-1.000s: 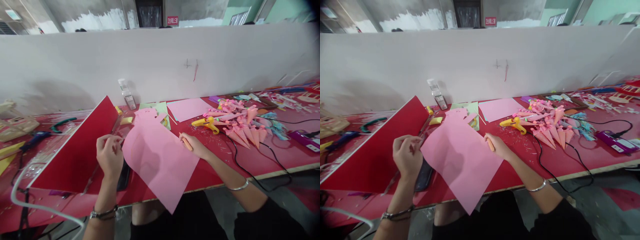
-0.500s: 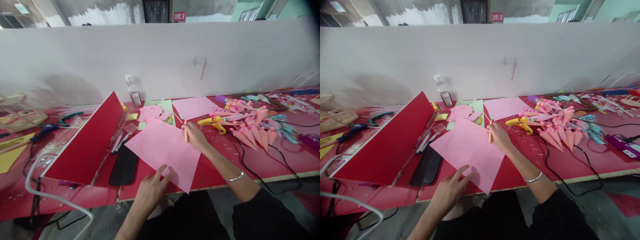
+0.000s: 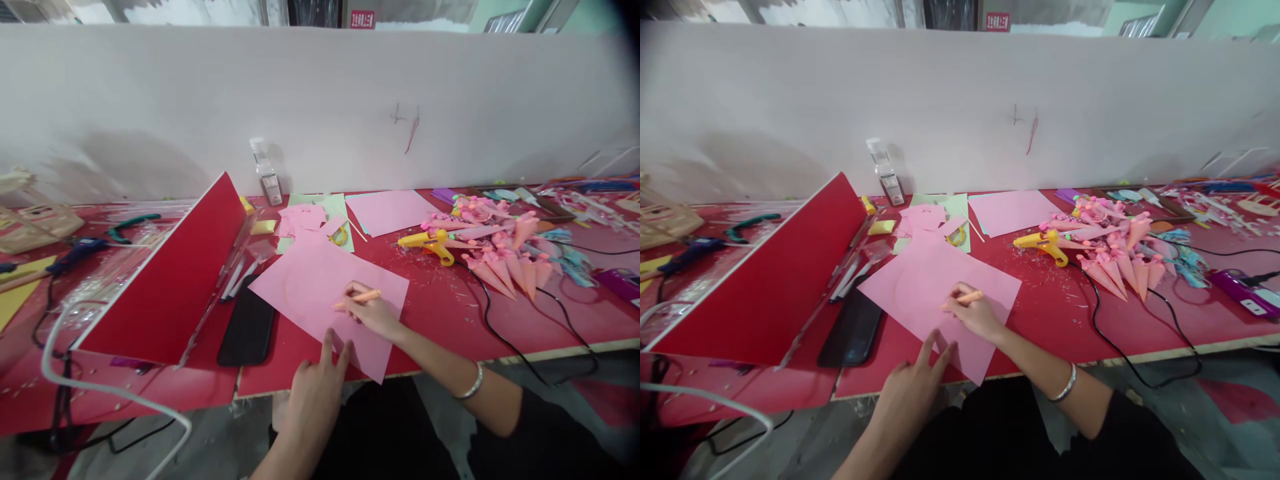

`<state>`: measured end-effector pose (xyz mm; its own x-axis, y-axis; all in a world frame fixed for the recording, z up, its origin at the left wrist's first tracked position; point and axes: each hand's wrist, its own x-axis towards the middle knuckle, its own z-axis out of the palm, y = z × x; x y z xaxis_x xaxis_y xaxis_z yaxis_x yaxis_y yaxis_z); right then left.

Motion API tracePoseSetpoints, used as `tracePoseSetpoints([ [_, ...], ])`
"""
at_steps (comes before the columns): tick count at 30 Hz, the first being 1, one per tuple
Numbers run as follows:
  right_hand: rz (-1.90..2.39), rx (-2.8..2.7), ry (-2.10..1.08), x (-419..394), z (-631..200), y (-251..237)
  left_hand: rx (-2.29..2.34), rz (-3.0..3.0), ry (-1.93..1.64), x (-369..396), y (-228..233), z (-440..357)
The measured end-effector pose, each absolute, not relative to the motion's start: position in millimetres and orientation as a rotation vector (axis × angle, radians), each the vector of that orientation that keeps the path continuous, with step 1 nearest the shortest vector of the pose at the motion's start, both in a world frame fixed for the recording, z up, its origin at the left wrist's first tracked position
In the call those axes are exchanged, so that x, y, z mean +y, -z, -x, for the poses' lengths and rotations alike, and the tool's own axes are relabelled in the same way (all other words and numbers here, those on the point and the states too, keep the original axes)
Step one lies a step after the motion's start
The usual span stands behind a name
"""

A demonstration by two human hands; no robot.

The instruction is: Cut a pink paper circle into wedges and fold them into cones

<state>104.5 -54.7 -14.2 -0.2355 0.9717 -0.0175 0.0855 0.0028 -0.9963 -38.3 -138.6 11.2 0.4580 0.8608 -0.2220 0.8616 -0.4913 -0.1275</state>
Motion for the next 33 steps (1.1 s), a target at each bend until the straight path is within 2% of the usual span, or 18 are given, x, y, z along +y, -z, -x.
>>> tracePoseSetpoints([
  [8,1.076,-1.5,-1.359,-59.8,-96.6,8.1,1.609,-2.665,0.356,-138.8,-16.8,34.0],
  [18,1.127,-1.309,-0.983,-29.6,-161.7,-3.3,1.371,-2.861,0.149,-136.1,-18.0,-6.1],
  [33,1.301,-1.278,-0.985,-23.5,-190.0,23.7,1.354,-2.948,0.119,-133.9,-6.9,3.7],
])
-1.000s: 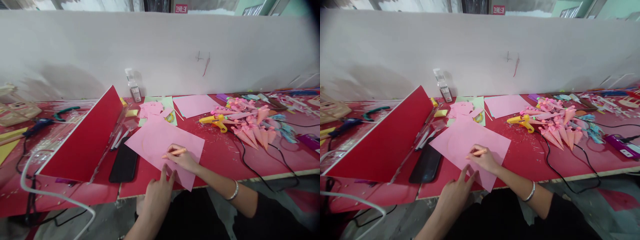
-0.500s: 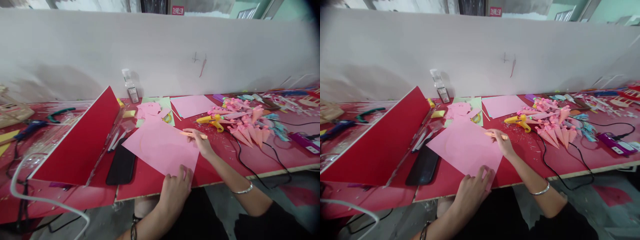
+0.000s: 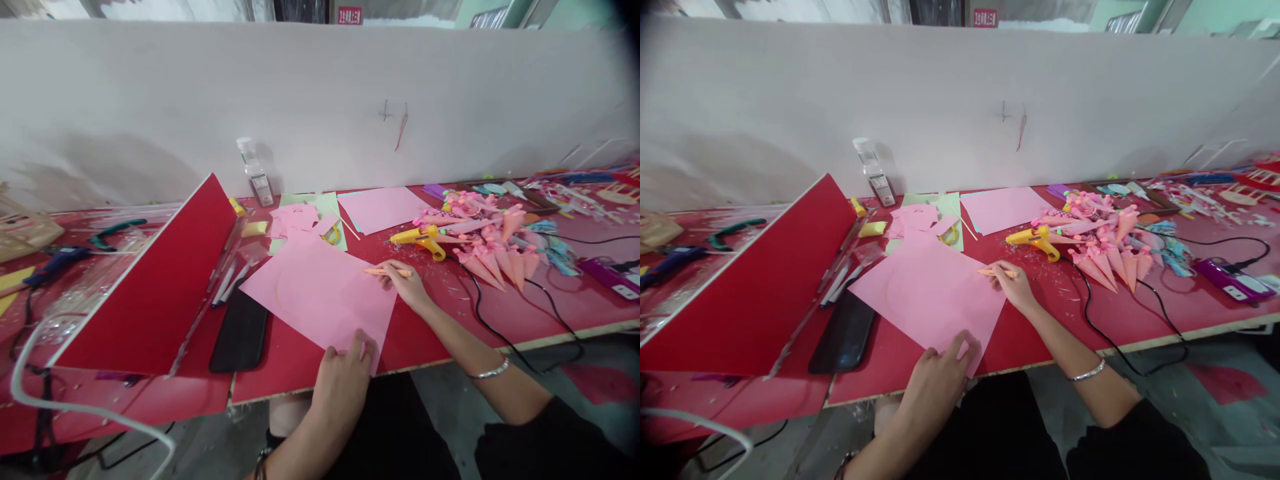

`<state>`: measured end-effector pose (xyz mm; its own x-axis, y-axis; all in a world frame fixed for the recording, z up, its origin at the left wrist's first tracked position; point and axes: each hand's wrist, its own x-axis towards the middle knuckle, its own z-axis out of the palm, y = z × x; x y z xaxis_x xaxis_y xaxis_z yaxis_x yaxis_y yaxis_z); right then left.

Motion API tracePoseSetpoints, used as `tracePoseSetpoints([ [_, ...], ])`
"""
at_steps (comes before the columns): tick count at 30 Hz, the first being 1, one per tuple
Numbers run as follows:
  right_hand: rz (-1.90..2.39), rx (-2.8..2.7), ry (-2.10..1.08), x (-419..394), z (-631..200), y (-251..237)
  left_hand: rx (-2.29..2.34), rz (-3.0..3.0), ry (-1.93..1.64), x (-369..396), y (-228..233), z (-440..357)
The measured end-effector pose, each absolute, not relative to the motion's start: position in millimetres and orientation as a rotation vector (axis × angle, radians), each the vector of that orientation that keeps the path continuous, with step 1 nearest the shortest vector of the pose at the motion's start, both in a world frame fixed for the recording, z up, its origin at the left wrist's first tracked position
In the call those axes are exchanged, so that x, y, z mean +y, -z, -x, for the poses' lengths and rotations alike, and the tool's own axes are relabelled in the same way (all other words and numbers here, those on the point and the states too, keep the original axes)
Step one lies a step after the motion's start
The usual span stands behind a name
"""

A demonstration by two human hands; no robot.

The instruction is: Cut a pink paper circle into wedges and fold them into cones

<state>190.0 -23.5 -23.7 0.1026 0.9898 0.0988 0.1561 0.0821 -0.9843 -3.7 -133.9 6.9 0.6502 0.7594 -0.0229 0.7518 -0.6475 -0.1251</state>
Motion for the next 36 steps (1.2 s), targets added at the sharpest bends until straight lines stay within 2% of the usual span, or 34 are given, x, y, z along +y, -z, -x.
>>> tracePoseSetpoints([
  [24,1.386,-1.498,-0.735,-47.2,-190.8,24.8,-1.272,2.835,-0.151,-133.8,-5.9,5.0],
  [30,1.358,-1.429,-0.843,-58.9,-192.3,16.4,-0.997,3.212,-0.027,-120.9,-19.2,42.8],
  [36,1.228,-1.683,-0.857,-68.6,-185.3,0.9,-1.09,3.153,0.194,-118.2,-29.7,93.3],
])
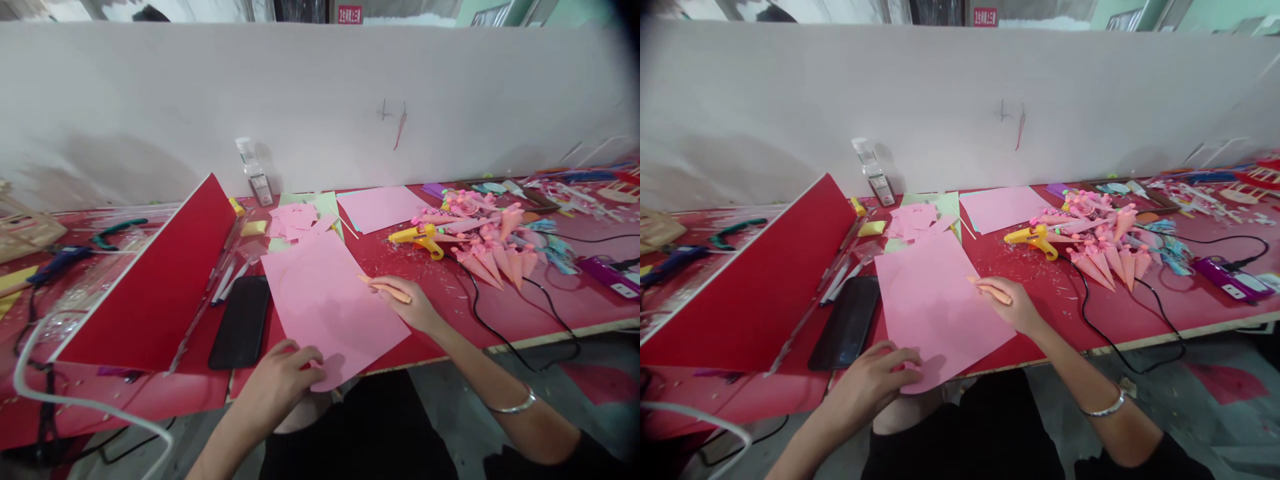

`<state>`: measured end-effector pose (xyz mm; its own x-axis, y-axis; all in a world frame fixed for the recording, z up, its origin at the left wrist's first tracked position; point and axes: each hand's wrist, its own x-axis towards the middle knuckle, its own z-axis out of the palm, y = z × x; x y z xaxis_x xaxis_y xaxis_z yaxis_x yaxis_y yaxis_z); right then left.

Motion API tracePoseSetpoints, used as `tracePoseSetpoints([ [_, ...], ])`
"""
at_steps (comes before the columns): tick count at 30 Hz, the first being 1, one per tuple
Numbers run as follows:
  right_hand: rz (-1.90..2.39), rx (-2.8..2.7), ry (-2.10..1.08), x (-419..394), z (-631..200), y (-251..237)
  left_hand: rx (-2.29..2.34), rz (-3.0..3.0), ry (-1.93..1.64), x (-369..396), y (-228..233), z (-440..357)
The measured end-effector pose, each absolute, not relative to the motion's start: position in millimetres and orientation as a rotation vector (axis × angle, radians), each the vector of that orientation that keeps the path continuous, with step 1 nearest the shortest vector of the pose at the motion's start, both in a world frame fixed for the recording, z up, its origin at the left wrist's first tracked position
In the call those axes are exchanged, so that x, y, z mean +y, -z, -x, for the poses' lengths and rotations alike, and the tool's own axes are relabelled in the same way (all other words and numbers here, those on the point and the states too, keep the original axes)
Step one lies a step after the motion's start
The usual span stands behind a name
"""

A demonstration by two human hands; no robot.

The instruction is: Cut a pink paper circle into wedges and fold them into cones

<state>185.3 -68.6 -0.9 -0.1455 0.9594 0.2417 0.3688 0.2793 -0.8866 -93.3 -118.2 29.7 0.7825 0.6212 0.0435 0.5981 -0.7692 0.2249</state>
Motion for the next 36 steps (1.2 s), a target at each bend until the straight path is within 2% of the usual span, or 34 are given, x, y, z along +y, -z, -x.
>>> tracePoseSetpoints([
  [4,1.155,-2.001,-0.807,-75.3,-177.2,0.3,1.112,-2.731,-0.331,-114.0,-32.4,116.9],
  [12,1.199,-2.221,-0.616,-97.7,-166.1,5.2,1.677,-2.838,-0.192,-107.4,-14.0,140.2],
  [18,1.151,-1.824,-0.803,-72.4,-154.2,-9.6,1.686,-2.834,-0.086,-112.0,-15.5,133.6],
  [22,1.025,-1.439,-1.171,-21.6,-128.0,-7.4,1.912,-2.718,-0.111,-112.7,-18.5,111.4],
  [24,0.993,-1.342,-1.255,6.9,-112.6,-0.1,1.998,-2.692,-0.105,-112.2,-15.1,98.6],
  [29,1.009,-1.321,-1.249,52.8,-90.1,22.6,2.004,-2.695,-0.043,-109.7,3.0,83.8],
  [36,0.972,-1.421,-1.274,50.9,-89.5,25.2,2.006,-2.69,-0.117,-110.4,8.7,85.5],
])
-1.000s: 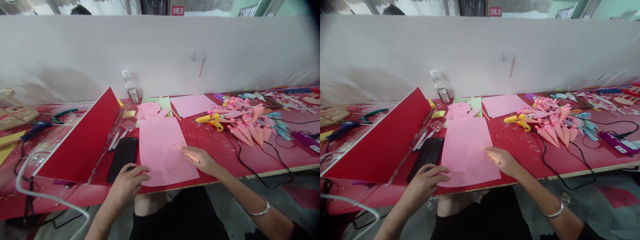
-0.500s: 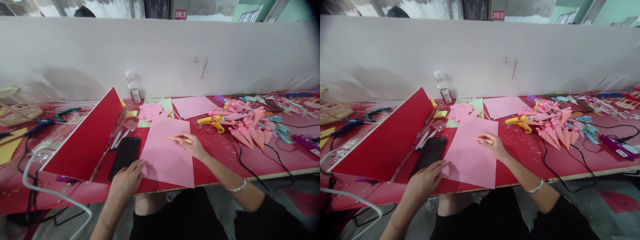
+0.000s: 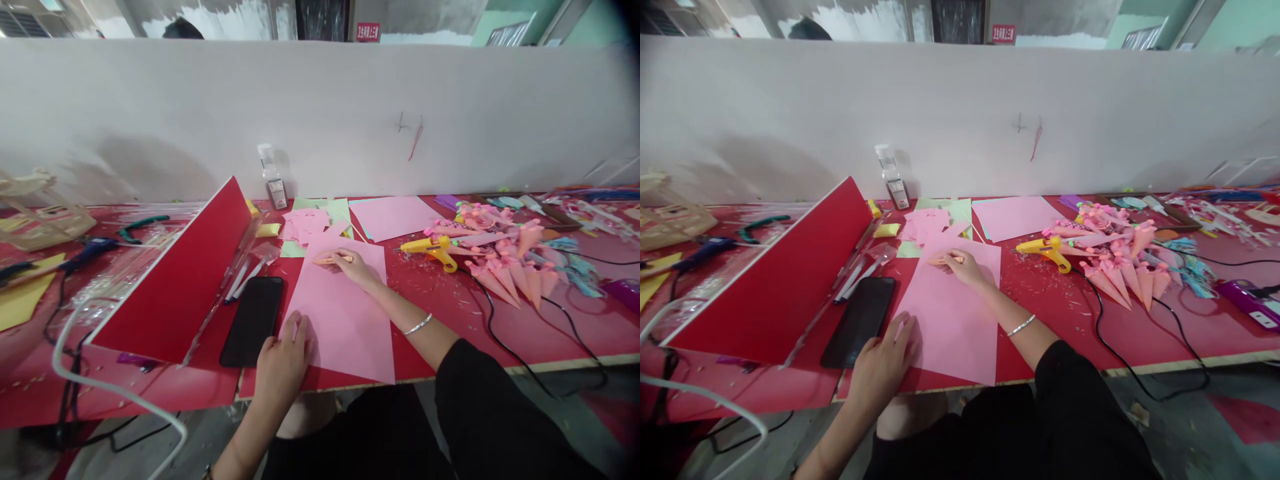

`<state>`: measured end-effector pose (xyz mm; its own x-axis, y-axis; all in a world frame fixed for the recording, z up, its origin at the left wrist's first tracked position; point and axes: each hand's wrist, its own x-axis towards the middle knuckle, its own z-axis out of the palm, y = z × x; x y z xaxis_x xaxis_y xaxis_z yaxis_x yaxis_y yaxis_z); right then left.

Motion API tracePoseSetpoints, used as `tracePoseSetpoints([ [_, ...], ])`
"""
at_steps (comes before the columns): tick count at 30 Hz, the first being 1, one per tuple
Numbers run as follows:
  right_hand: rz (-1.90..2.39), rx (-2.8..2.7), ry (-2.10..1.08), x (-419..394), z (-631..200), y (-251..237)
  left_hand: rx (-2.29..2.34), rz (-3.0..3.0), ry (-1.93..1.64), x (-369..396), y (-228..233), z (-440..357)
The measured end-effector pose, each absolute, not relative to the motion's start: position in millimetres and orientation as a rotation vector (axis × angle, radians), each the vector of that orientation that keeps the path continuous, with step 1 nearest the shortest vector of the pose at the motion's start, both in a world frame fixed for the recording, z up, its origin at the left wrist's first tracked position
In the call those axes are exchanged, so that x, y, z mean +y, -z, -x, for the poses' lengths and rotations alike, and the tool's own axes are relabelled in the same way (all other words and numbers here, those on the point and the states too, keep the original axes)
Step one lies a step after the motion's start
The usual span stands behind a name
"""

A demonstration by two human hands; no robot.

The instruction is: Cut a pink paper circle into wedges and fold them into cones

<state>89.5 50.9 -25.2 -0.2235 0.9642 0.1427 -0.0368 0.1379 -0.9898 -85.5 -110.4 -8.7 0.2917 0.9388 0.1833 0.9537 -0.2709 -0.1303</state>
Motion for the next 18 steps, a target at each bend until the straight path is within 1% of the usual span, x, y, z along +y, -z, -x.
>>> tracePoseSetpoints([
  [11,0.91,-1.511,-1.255,48.3,-84.0,21.0,-1.797,2.326,0.117,-111.0,8.5,84.5],
  [18,0.84,-1.519,-1.331,39.8,-83.9,16.8,-1.803,2.328,0.123,-111.1,7.5,84.6],
])
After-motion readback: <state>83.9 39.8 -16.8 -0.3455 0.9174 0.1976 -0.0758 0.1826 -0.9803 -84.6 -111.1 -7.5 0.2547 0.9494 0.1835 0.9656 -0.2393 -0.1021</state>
